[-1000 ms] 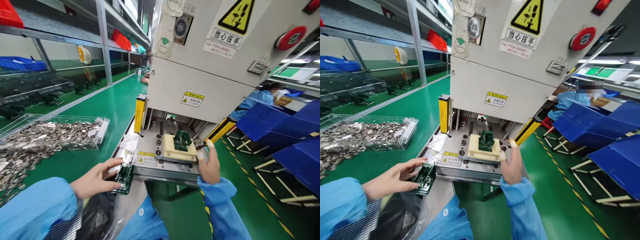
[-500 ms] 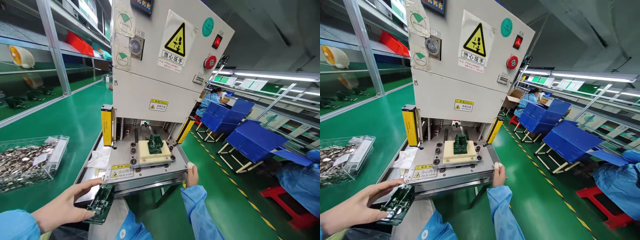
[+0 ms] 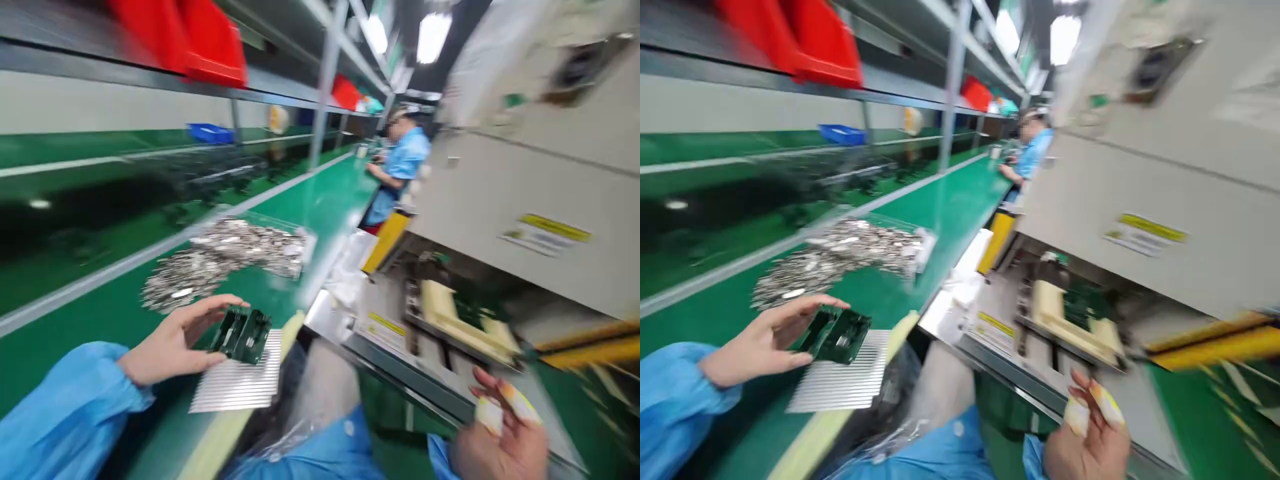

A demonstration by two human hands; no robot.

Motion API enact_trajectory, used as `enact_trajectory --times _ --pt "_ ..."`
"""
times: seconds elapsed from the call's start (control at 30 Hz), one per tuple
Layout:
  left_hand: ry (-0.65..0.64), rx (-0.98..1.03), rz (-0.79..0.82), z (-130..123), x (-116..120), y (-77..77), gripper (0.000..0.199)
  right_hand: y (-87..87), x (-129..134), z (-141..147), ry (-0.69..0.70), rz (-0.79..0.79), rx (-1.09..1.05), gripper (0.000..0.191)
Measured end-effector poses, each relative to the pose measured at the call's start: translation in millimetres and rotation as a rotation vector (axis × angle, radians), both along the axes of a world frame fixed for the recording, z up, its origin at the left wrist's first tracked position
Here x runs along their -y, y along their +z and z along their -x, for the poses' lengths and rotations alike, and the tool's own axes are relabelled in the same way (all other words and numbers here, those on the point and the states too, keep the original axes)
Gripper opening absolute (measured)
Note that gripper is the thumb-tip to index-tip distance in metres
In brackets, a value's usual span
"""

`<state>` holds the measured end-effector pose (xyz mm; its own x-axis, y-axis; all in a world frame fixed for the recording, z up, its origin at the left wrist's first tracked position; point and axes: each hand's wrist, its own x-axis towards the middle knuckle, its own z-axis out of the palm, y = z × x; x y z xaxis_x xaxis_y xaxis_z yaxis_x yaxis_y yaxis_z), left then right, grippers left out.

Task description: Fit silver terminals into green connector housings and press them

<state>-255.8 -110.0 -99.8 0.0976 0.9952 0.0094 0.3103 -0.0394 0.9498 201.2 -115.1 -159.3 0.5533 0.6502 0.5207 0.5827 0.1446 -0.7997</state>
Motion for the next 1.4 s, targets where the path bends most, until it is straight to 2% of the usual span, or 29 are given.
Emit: enact_trajectory --times 0.07,0.13,0.2,0.3,0.37,0.47,0.57,0.63,0.73,0.83,0.9,0.97,1.07,1.13,1.2,1.3,1.4 --pt "0.330 -0.005 -0.028 46.9 32.0 -8.3 0.075 -1.5 -20.6 44.9 0.204 0.033 0.019 0.032" --pt "0.672 -0.029 -0.079 93.2 60.7 -23.2 0.080 -2.1 -38.8 92.1 0.503 0.001 0.125 0.027" --pt "0.956 -0.055 -0.171 136.6 80.9 -39.7 0.079 2.6 -54.4 136.8 0.780 -0.067 0.278 0.025" --pt "1.268 -0.142 -0.242 194.5 91.6 -58.0 0.073 18.4 -75.1 193.6 1.034 -0.097 0.406 0.022" --pt "1.394 -0.205 -0.215 227.9 89.3 -63.3 0.071 29.4 -86.6 224.2 1.144 -0.039 0.430 0.021" --pt "1.454 -0.261 -0.166 267.8 78.0 -63.7 0.073 38.7 -99.6 261.8 1.305 0.115 0.481 0.021" --pt "1.434 -0.290 -0.104 291.4 61.5 -62.3 0.078 39.9 -109.0 295.4 1.399 0.232 0.538 0.023" --pt "1.385 -0.296 -0.045 296.2 51.2 -61.6 0.080 38.9 -114.8 318.8 1.420 0.290 0.603 0.022" --pt "1.310 -0.419 -0.019 288.0 48.4 -59.2 0.079 36.7 -124.4 355.9 1.369 0.368 0.764 0.021" --pt "1.303 -0.565 -0.048 272.3 74.9 -55.4 0.067 32.9 -135.5 391.1 1.283 0.388 0.881 0.018" --pt "1.360 -0.606 -0.025 266.5 111.1 -54.0 0.047 29.6 -142.3 410.3 1.238 0.382 0.934 0.014" --pt "1.499 -0.669 0.047 267.3 156.7 -53.9 0.028 26.7 -147.0 424.5 1.207 0.378 0.992 0.010" --pt "1.749 -0.684 0.187 276.9 222.0 -54.1 0.029 24.1 -150.0 436.0 1.179 0.383 1.071 0.009" --pt "1.810 -0.637 0.233 285.5 250.2 -53.0 0.037 23.1 -152.6 439.2 1.160 0.389 1.107 0.011" --pt "1.798 -0.624 0.237 295.6 262.0 -50.5 0.057 21.8 -157.7 441.5 1.156 0.393 1.124 0.011" --pt "1.702 -0.686 0.294 310.5 256.7 -43.8 0.085 20.4 -166.0 444.3 1.183 0.419 1.073 0.009" --pt "1.564 -0.708 0.365 316.5 242.2 -34.6 0.093 21.4 -166.0 442.8 1.206 0.453 0.956 0.009"
